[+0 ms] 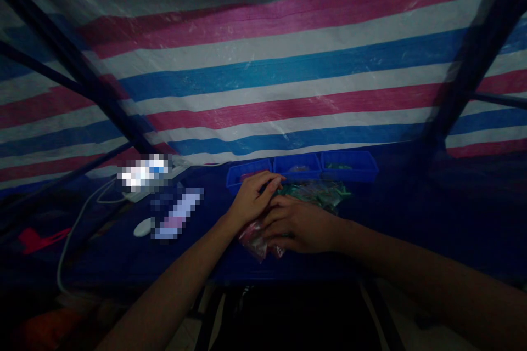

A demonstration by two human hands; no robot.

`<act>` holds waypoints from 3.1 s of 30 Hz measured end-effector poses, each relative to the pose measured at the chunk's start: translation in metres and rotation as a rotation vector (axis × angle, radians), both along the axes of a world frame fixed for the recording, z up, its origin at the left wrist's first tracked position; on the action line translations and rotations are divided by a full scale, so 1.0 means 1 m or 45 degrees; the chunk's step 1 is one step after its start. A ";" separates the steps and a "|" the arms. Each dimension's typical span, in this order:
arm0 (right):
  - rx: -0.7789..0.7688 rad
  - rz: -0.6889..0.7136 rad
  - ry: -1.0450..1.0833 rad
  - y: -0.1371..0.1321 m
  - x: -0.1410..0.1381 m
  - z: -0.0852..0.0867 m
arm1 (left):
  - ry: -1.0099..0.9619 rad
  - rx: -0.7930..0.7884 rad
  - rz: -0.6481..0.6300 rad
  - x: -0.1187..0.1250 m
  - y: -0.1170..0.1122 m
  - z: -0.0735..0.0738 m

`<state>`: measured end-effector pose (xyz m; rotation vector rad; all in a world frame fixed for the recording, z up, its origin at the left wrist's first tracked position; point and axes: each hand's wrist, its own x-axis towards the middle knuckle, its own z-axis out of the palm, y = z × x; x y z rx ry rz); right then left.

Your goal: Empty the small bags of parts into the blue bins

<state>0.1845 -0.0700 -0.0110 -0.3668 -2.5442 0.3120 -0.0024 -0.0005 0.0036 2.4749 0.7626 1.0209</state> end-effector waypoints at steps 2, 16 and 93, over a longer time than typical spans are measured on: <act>0.014 -0.004 0.016 0.000 -0.001 0.000 | 0.012 0.005 -0.006 -0.001 0.000 -0.001; -0.350 -0.519 0.378 0.010 0.021 0.004 | -0.082 -0.400 -0.182 -0.004 0.003 0.001; -0.935 -0.728 0.997 0.034 0.037 0.008 | -0.411 -0.621 -0.067 0.002 0.009 -0.011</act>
